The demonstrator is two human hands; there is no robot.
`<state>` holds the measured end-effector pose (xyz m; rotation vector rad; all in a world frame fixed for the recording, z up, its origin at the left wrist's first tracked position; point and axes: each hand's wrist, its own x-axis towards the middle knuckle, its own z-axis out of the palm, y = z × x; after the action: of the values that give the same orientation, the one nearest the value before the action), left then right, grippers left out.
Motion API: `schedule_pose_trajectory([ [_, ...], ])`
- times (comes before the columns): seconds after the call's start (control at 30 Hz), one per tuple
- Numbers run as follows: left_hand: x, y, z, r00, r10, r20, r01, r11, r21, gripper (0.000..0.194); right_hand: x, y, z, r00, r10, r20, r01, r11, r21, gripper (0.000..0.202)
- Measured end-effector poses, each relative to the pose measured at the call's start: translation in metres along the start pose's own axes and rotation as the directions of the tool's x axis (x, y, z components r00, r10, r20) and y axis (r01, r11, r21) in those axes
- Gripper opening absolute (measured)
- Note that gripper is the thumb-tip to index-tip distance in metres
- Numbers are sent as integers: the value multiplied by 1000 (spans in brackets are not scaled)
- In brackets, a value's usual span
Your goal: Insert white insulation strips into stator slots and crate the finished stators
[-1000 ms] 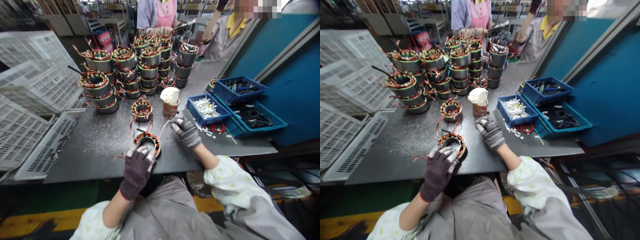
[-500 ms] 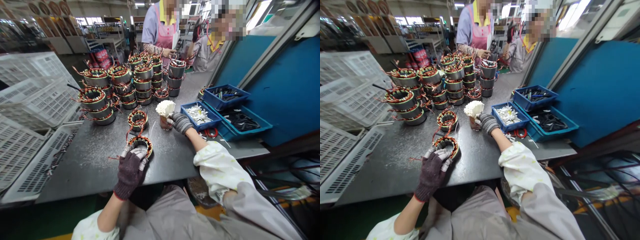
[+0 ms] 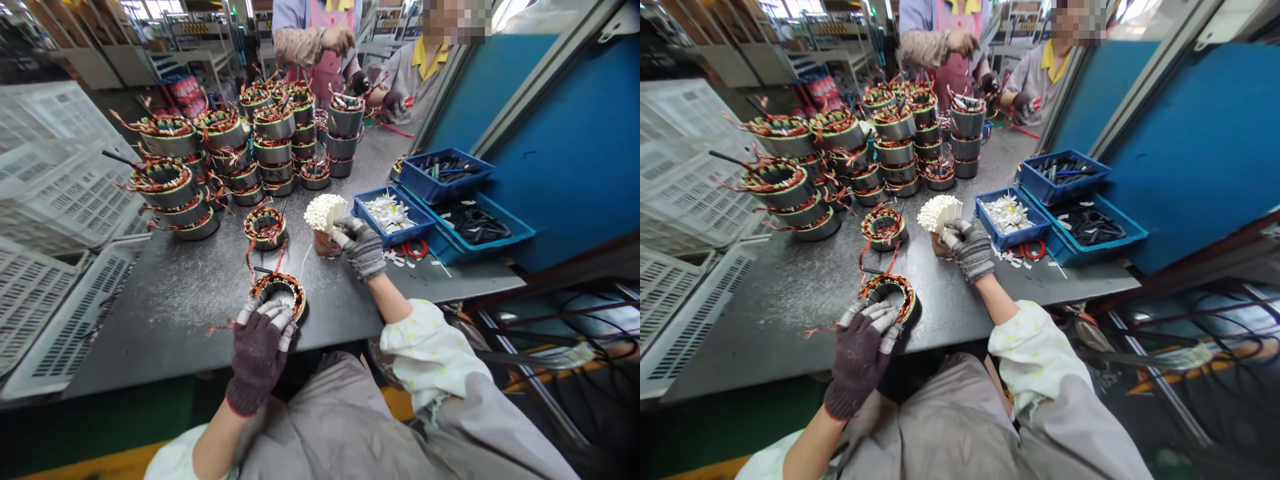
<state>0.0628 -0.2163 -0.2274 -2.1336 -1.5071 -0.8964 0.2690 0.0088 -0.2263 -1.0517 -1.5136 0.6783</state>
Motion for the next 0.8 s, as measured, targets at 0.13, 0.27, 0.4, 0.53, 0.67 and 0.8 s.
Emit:
schedule_pose_trajectory([
  [0.13,2,-2,-2,1000,13,2,-13,1000,-8,19,14,-6,6,991,134,-1,-128,948,292,35],
  [0.27,4,-2,-2,1000,10,-10,-11,1000,-30,21,22,-6,-4,976,217,34,-211,886,413,40],
  [0.4,6,-4,2,999,-5,-54,4,1000,-18,22,27,-6,-7,976,217,30,-207,868,451,35],
  [0.53,7,-9,4,998,-13,-59,13,1000,5,22,35,-11,-13,983,164,85,-184,922,340,30],
  [0.67,5,-12,5,999,0,-47,0,1000,-10,27,51,-14,-27,987,150,53,-158,895,417,34],
  [0.8,4,-12,6,999,-19,-47,19,1000,-7,27,50,-18,-34,987,142,74,-160,854,496,31],
])
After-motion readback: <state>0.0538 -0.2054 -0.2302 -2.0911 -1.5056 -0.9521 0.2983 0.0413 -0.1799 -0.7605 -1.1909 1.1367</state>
